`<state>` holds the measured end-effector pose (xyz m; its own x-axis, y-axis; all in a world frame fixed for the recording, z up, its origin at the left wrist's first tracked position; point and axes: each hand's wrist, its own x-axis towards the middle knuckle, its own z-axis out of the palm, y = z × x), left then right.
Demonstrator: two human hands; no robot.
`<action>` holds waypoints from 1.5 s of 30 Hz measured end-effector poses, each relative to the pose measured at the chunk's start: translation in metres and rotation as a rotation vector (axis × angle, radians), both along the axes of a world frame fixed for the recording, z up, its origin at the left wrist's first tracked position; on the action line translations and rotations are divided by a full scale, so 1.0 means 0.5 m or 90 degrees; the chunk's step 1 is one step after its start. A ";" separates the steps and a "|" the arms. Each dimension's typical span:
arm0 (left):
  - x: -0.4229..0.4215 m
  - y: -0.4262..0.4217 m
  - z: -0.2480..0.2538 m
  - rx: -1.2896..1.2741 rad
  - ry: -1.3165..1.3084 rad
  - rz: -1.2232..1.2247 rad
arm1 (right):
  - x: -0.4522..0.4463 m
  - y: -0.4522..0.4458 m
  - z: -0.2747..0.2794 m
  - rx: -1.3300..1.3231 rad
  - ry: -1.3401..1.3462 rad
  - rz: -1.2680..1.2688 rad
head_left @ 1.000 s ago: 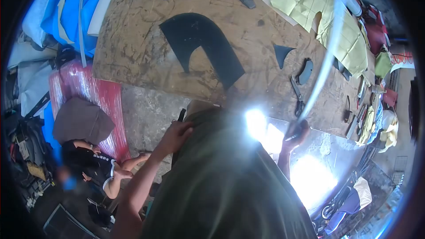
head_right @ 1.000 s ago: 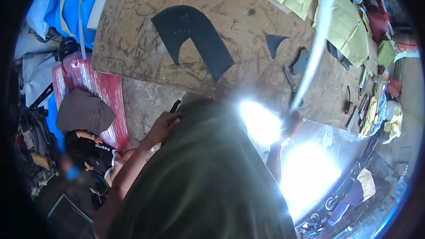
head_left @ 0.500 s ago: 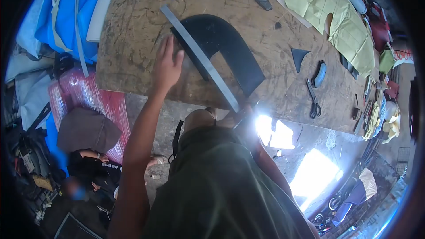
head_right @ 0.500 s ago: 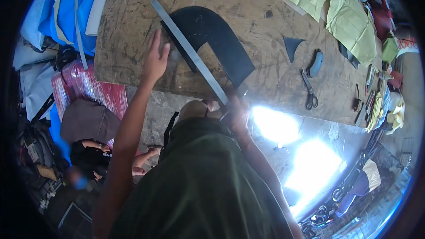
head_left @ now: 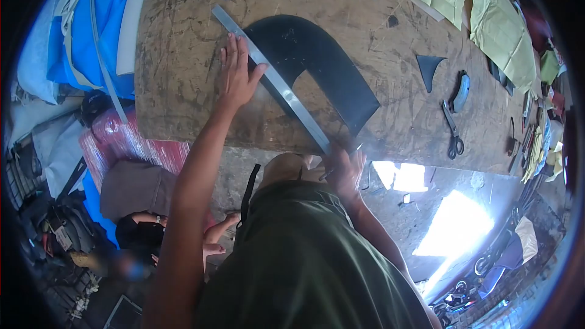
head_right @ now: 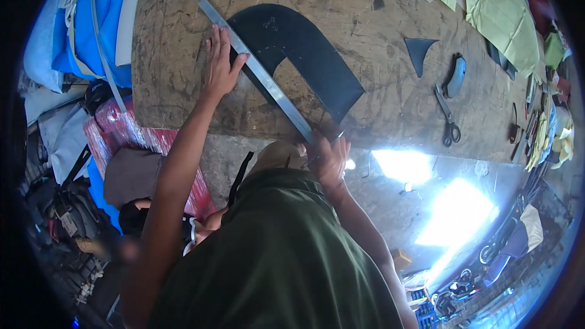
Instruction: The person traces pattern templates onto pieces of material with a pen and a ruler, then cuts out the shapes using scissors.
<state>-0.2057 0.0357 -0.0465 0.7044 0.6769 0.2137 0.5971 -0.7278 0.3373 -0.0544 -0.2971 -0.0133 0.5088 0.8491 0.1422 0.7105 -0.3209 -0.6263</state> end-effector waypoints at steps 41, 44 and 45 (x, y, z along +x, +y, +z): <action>0.008 -0.003 0.003 0.026 0.032 0.035 | -0.004 -0.005 -0.010 -0.012 -0.019 0.029; 0.009 -0.003 0.005 0.020 0.021 0.031 | -0.001 -0.002 -0.006 0.005 -0.013 0.036; 0.009 -0.002 0.005 0.020 0.021 0.031 | -0.001 -0.001 -0.007 0.005 -0.013 0.037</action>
